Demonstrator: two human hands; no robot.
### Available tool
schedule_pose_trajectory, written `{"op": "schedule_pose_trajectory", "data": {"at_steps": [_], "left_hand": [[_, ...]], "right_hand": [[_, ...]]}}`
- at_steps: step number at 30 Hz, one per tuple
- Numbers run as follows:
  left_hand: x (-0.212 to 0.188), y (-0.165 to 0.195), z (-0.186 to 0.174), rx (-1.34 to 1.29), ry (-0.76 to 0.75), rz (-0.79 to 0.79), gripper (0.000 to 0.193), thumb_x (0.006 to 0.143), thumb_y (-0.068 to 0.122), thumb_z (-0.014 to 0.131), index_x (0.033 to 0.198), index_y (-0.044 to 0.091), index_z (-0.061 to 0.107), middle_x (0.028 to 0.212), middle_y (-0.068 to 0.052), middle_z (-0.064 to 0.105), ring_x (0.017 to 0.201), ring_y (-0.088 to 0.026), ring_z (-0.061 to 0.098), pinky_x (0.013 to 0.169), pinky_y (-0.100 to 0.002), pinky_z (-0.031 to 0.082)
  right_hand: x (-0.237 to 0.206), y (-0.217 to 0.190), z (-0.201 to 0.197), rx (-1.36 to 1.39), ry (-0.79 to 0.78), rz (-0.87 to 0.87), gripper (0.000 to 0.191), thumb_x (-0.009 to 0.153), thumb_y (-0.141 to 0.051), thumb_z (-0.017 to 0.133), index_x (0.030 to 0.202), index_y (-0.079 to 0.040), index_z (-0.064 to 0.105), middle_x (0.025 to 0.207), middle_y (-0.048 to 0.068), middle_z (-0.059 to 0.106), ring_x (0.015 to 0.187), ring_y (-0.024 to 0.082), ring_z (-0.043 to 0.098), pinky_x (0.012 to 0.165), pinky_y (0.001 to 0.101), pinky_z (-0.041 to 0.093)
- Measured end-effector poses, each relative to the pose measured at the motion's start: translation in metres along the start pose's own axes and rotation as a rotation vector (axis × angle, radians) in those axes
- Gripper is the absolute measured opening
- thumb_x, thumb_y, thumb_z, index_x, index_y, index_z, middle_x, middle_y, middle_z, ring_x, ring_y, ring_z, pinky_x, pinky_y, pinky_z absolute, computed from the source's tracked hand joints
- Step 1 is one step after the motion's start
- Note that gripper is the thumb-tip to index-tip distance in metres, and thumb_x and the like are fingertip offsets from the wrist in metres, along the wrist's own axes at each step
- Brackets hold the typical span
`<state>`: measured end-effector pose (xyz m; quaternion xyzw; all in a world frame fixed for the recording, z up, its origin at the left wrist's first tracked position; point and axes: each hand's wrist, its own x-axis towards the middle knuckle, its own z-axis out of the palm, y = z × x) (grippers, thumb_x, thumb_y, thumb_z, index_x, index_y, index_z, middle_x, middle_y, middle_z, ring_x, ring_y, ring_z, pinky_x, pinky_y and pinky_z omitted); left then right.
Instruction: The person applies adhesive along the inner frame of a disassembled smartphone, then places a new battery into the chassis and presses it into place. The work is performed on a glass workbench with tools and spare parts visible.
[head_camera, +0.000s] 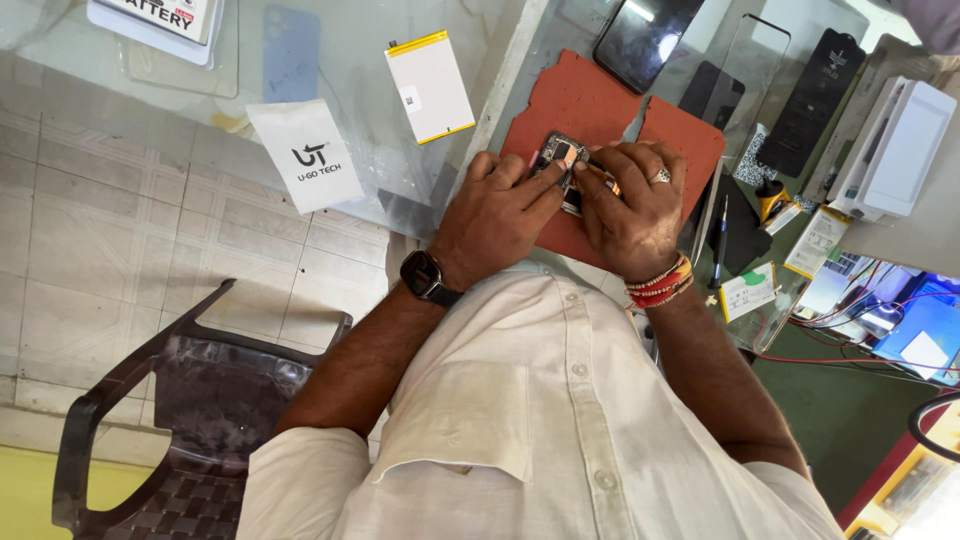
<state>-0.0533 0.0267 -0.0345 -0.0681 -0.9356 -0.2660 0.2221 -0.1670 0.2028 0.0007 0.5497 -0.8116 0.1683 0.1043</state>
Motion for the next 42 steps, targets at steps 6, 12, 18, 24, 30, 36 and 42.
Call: {"op": "schedule_pose_trajectory", "data": {"at_steps": [6,12,18,24,30,36,42], "left_hand": [[0.003,0.0,-0.003,0.001,-0.03,-0.002,0.01,0.099,0.013,0.064,0.101,0.008,0.072,0.134,-0.005,0.07,0.091,-0.021,0.054,0.086,-0.039,0.043],[0.008,0.009,-0.009,0.053,-0.012,0.037,0.021,0.098,0.014,0.063,0.115,0.008,0.073,0.131,-0.004,0.07,0.093,-0.021,0.054,0.088,-0.04,0.044],[0.014,0.023,-0.002,0.169,-0.036,0.112,0.028,0.098,0.015,0.062,0.123,0.009,0.072,0.115,-0.005,0.07,0.096,-0.021,0.054,0.086,-0.042,0.044],[0.025,0.035,0.012,0.224,-0.13,0.183,0.03,0.1,0.015,0.062,0.127,0.006,0.071,0.103,-0.004,0.066,0.105,-0.024,0.057,0.085,-0.042,0.044],[0.03,0.043,0.012,0.274,-0.168,0.244,0.034,0.098,0.015,0.059,0.129,0.008,0.07,0.105,-0.007,0.066,0.104,-0.025,0.056,0.083,-0.042,0.043],[0.034,0.045,0.0,0.304,-0.278,0.295,0.039,0.099,0.014,0.057,0.137,0.014,0.068,0.103,-0.008,0.065,0.102,-0.025,0.055,0.081,-0.042,0.042],[0.047,0.05,-0.007,0.332,-0.377,0.347,0.047,0.094,0.017,0.057,0.14,0.027,0.066,0.091,-0.009,0.062,0.099,-0.027,0.059,0.08,-0.044,0.044]], "right_hand": [[0.004,-0.002,0.0,-0.08,-0.035,-0.01,0.022,0.091,-0.011,0.08,0.112,-0.005,0.077,0.127,0.01,0.069,0.124,0.029,0.06,0.107,0.0516,0.044],[0.001,0.005,-0.013,0.083,-0.045,0.017,0.025,0.077,-0.006,0.075,0.102,-0.005,0.076,0.124,0.015,0.07,0.123,0.035,0.061,0.103,0.0538,0.044],[-0.059,0.023,-0.039,0.208,0.3,0.559,0.021,0.098,0.005,0.07,0.116,-0.004,0.077,0.118,0.011,0.071,0.111,0.028,0.065,0.091,0.0416,0.053],[-0.113,0.006,-0.045,0.002,0.237,0.511,0.019,0.088,0.003,0.073,0.104,-0.005,0.077,0.107,0.008,0.071,0.101,0.027,0.062,0.091,0.0462,0.044],[-0.118,-0.018,-0.038,-0.102,0.19,0.402,0.021,0.09,-0.009,0.08,0.111,-0.006,0.078,0.102,0.005,0.068,0.1,0.026,0.061,0.091,0.0466,0.043],[-0.117,-0.036,-0.03,-0.169,0.158,0.471,0.03,0.093,-0.018,0.083,0.119,-0.005,0.077,0.107,0.007,0.068,0.098,0.024,0.06,0.09,0.0455,0.043],[-0.105,-0.056,-0.013,-0.181,0.174,0.661,0.035,0.092,-0.028,0.085,0.119,-0.006,0.078,0.109,0.006,0.067,0.1,0.026,0.058,0.09,0.0459,0.04]]}}
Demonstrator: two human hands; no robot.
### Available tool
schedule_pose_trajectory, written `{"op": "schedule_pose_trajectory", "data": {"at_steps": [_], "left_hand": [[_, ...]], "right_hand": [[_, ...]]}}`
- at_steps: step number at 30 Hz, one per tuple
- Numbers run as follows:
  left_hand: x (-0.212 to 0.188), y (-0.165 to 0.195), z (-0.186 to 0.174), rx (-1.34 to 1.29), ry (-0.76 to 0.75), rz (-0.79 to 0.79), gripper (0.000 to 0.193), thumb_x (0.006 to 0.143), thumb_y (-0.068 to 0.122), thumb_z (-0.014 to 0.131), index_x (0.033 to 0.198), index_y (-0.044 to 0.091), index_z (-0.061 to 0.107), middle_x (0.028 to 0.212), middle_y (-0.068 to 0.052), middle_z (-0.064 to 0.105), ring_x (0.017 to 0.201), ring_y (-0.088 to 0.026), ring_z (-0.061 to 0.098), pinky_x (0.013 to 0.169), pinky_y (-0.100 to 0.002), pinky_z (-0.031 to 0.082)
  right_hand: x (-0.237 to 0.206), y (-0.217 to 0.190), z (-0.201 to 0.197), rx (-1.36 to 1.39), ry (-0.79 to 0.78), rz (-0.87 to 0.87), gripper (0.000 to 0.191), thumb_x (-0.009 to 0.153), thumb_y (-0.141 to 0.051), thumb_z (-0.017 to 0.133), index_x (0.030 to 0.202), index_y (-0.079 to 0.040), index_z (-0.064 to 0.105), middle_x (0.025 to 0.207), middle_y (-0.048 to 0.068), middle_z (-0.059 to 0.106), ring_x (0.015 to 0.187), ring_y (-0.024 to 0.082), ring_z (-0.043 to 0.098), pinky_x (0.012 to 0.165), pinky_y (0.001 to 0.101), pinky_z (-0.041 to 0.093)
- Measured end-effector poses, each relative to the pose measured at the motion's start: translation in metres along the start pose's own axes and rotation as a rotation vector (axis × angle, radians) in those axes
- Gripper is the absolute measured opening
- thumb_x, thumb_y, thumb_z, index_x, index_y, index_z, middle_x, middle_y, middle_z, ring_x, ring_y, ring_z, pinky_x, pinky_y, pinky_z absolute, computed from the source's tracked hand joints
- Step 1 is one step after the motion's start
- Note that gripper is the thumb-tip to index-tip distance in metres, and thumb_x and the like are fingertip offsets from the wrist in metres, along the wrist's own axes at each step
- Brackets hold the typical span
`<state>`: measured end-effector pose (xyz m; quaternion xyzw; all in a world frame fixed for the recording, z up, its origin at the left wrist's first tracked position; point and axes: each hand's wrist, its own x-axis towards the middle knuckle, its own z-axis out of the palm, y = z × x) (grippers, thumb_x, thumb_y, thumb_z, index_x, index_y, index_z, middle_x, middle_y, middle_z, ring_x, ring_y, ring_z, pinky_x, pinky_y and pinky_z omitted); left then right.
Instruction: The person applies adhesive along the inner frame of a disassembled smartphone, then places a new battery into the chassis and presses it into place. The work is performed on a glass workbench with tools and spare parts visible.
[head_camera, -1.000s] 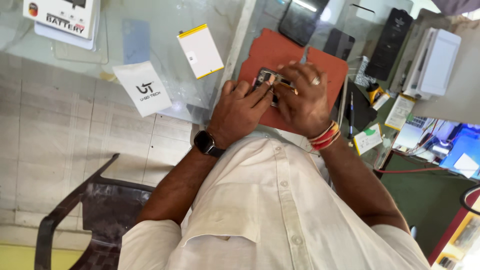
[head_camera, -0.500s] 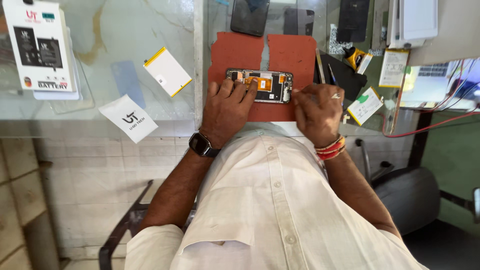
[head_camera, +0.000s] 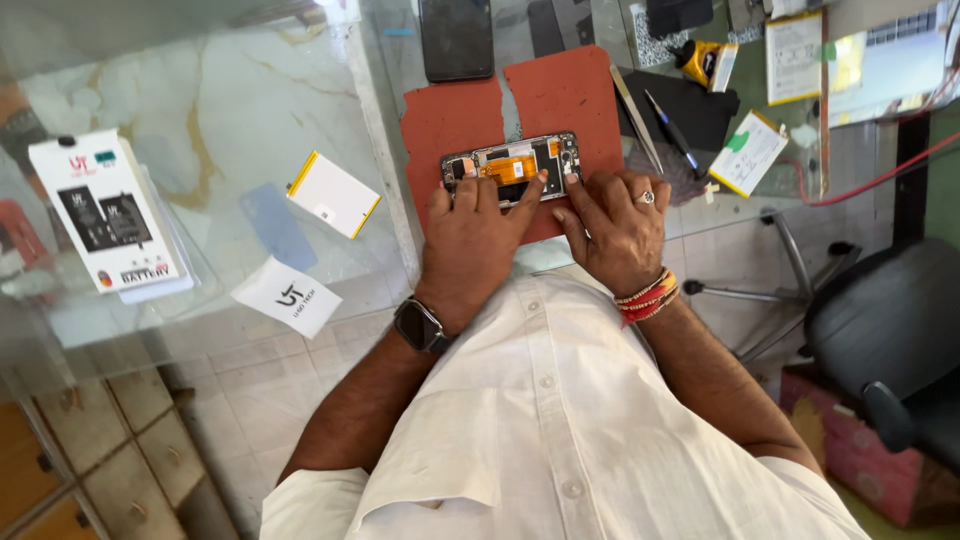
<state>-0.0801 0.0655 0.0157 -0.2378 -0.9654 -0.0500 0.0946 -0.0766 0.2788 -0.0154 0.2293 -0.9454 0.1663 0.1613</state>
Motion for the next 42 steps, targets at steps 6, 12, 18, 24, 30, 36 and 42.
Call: {"op": "schedule_pose_trajectory", "data": {"at_steps": [6,12,18,24,30,36,42], "left_hand": [[0.013,-0.003,0.002,0.078,-0.15,0.076,0.045,0.091,0.019,0.059,0.136,0.024,0.068,0.078,-0.012,0.066,0.077,-0.028,0.066,0.066,-0.04,0.05],[0.021,-0.007,0.001,0.067,-0.172,0.166,0.046,0.089,0.021,0.062,0.134,0.017,0.069,0.07,-0.008,0.069,0.063,-0.023,0.068,0.056,-0.037,0.051],[0.031,-0.011,-0.005,0.023,-0.108,0.081,0.046,0.088,0.023,0.064,0.133,0.016,0.068,0.066,-0.007,0.067,0.057,-0.022,0.067,0.048,-0.036,0.053],[0.021,-0.01,0.001,0.06,-0.079,0.072,0.045,0.091,0.026,0.064,0.133,0.012,0.069,0.066,-0.005,0.063,0.06,-0.02,0.066,0.05,-0.035,0.054],[0.021,-0.009,0.005,0.014,-0.032,0.069,0.04,0.093,0.025,0.065,0.132,0.016,0.069,0.08,-0.007,0.062,0.063,-0.02,0.065,0.05,-0.033,0.053],[0.033,-0.007,0.008,0.039,-0.074,0.036,0.045,0.09,0.027,0.069,0.133,0.012,0.069,0.08,-0.006,0.061,0.065,-0.019,0.065,0.052,-0.034,0.053],[0.029,-0.016,0.01,-0.082,-0.043,0.008,0.049,0.091,0.038,0.073,0.127,0.005,0.069,0.083,-0.008,0.063,0.067,-0.021,0.065,0.058,-0.036,0.054]], "right_hand": [[0.0,-0.014,0.006,-0.003,0.016,0.079,0.031,0.094,-0.024,0.084,0.12,-0.008,0.078,0.115,0.007,0.066,0.105,0.026,0.059,0.089,0.0451,0.039],[-0.003,-0.023,0.001,0.005,0.075,0.115,0.032,0.093,-0.024,0.084,0.119,-0.008,0.078,0.115,0.007,0.065,0.103,0.026,0.058,0.091,0.0459,0.04],[0.006,-0.028,-0.005,-0.032,0.126,0.062,0.028,0.09,-0.02,0.084,0.114,-0.006,0.076,0.11,0.007,0.067,0.099,0.025,0.06,0.085,0.044,0.041],[0.016,-0.022,-0.002,-0.081,0.093,-0.001,0.031,0.091,-0.018,0.082,0.12,-0.006,0.078,0.097,0.005,0.064,0.09,0.023,0.057,0.084,0.0425,0.043],[0.023,-0.012,0.0,-0.057,0.104,0.01,0.032,0.092,-0.019,0.081,0.121,-0.006,0.077,0.098,0.005,0.064,0.09,0.024,0.057,0.085,0.0436,0.043],[0.033,-0.012,0.012,0.213,0.167,0.337,0.02,0.092,-0.013,0.082,0.109,-0.005,0.077,0.099,0.008,0.067,0.093,0.027,0.06,0.082,0.0431,0.043],[0.052,-0.001,0.027,0.308,0.001,0.57,0.011,0.088,-0.015,0.082,0.091,-0.006,0.078,0.085,0.007,0.068,0.079,0.022,0.064,0.076,0.0419,0.047]]}}
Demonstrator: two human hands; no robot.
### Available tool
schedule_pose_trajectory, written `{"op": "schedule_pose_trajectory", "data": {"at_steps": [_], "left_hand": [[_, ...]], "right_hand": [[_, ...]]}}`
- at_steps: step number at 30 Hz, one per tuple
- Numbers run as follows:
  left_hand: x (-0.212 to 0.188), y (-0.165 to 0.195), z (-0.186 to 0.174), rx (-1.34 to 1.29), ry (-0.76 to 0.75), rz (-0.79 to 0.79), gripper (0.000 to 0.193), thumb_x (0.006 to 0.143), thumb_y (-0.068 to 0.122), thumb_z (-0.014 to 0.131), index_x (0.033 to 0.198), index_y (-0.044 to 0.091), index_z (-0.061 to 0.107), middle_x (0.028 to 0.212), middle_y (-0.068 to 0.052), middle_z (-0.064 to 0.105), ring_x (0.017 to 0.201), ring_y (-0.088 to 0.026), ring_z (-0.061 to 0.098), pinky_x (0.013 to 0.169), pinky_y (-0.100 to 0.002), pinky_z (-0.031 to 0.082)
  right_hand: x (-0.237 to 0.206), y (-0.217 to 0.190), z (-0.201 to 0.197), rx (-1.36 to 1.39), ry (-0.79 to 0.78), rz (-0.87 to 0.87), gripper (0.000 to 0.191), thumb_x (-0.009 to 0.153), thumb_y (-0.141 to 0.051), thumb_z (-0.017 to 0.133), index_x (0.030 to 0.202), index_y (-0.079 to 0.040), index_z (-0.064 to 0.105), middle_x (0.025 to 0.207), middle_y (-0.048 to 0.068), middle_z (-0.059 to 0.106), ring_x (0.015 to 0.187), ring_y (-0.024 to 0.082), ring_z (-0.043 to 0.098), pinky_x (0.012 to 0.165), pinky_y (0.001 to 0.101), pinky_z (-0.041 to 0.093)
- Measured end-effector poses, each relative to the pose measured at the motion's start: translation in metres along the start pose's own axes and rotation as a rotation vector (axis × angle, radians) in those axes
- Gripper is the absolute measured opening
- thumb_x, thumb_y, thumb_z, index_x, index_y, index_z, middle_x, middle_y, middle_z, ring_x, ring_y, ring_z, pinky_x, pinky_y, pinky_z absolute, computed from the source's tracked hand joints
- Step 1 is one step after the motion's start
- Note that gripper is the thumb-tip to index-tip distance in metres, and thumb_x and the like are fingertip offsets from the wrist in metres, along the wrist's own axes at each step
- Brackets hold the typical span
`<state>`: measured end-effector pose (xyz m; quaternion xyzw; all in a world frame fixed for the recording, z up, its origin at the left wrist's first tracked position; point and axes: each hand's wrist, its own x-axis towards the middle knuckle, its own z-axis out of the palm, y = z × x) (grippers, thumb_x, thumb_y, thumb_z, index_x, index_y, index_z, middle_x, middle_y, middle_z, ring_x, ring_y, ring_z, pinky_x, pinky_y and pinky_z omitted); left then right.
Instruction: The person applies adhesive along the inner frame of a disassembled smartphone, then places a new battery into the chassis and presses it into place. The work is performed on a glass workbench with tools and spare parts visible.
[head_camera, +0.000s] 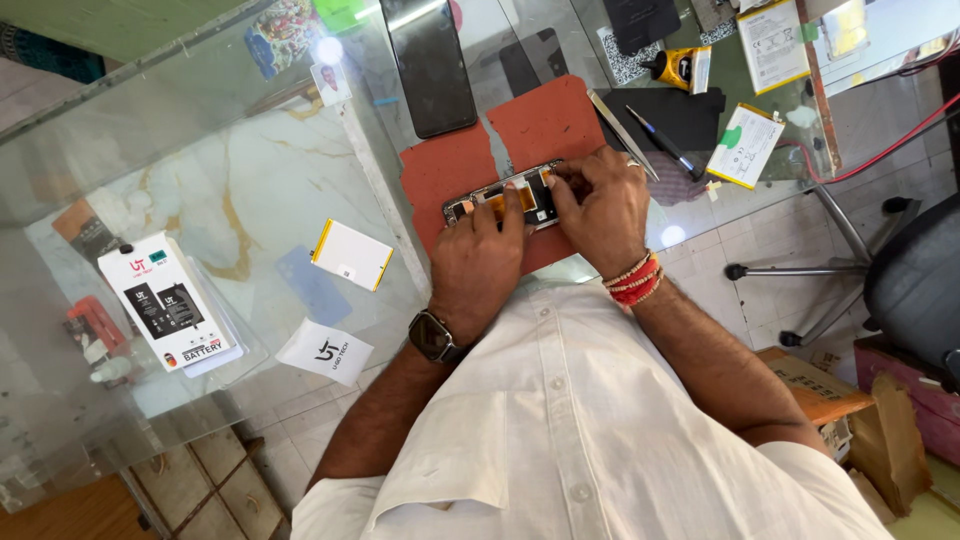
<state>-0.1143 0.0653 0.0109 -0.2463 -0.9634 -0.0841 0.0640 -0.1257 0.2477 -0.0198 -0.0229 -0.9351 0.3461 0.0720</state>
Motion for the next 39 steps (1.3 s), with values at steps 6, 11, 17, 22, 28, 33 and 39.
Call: {"op": "schedule_pose_trajectory", "data": {"at_steps": [6,11,17,22,28,33,39], "left_hand": [[-0.011,-0.01,-0.002,-0.055,0.004,-0.013,0.047,0.093,0.038,0.072,0.125,0.003,0.069,0.087,-0.009,0.063,0.072,-0.022,0.066,0.061,-0.037,0.055],[-0.01,-0.012,-0.006,-0.027,-0.034,0.007,0.048,0.091,0.04,0.072,0.122,0.005,0.07,0.089,-0.011,0.065,0.073,-0.024,0.067,0.063,-0.038,0.056],[-0.01,-0.012,-0.007,-0.062,-0.026,0.037,0.049,0.091,0.039,0.074,0.126,0.004,0.069,0.087,-0.01,0.064,0.072,-0.024,0.067,0.062,-0.037,0.055],[-0.011,-0.015,-0.005,-0.051,-0.051,0.056,0.051,0.092,0.041,0.073,0.126,0.004,0.069,0.086,-0.01,0.064,0.071,-0.023,0.067,0.058,-0.036,0.054],[-0.01,-0.016,-0.007,-0.059,-0.065,0.072,0.052,0.093,0.042,0.072,0.128,0.004,0.068,0.083,-0.009,0.062,0.07,-0.023,0.067,0.059,-0.036,0.054],[-0.01,-0.02,-0.009,-0.051,-0.023,0.071,0.05,0.091,0.042,0.07,0.124,0.005,0.068,0.089,-0.01,0.064,0.072,-0.024,0.066,0.061,-0.038,0.055],[-0.013,-0.03,-0.002,-0.055,-0.045,0.079,0.042,0.099,0.035,0.068,0.126,0.004,0.068,0.093,-0.01,0.065,0.076,-0.024,0.068,0.066,-0.038,0.057]], "right_hand": [[0.005,-0.007,0.012,-0.011,-0.037,0.058,0.011,0.086,-0.015,0.08,0.087,-0.005,0.076,0.085,0.008,0.069,0.074,0.023,0.067,0.069,0.0387,0.052],[0.009,-0.01,0.018,-0.031,0.022,0.047,0.012,0.087,-0.019,0.077,0.086,-0.008,0.077,0.086,0.008,0.071,0.073,0.025,0.067,0.073,0.0429,0.05],[0.004,-0.029,0.009,-0.147,0.005,0.117,0.014,0.082,-0.025,0.077,0.081,-0.011,0.076,0.085,0.007,0.07,0.076,0.027,0.065,0.078,0.0485,0.042],[0.007,-0.032,0.011,-0.177,-0.009,0.152,0.013,0.086,-0.023,0.074,0.081,-0.011,0.076,0.086,0.006,0.07,0.081,0.027,0.064,0.078,0.0478,0.038],[0.007,-0.022,0.02,-0.172,-0.041,0.147,0.015,0.088,-0.022,0.072,0.079,-0.01,0.075,0.086,0.006,0.071,0.083,0.027,0.065,0.079,0.0502,0.036],[0.007,-0.016,0.022,-0.096,0.027,0.037,0.013,0.09,-0.022,0.076,0.087,-0.009,0.076,0.089,0.007,0.071,0.082,0.028,0.065,0.078,0.0471,0.042],[-0.014,-0.022,0.004,-0.104,0.218,-0.246,0.008,0.094,-0.007,0.078,0.101,-0.006,0.074,0.091,0.01,0.066,0.082,0.031,0.062,0.081,0.0462,0.043]]}}
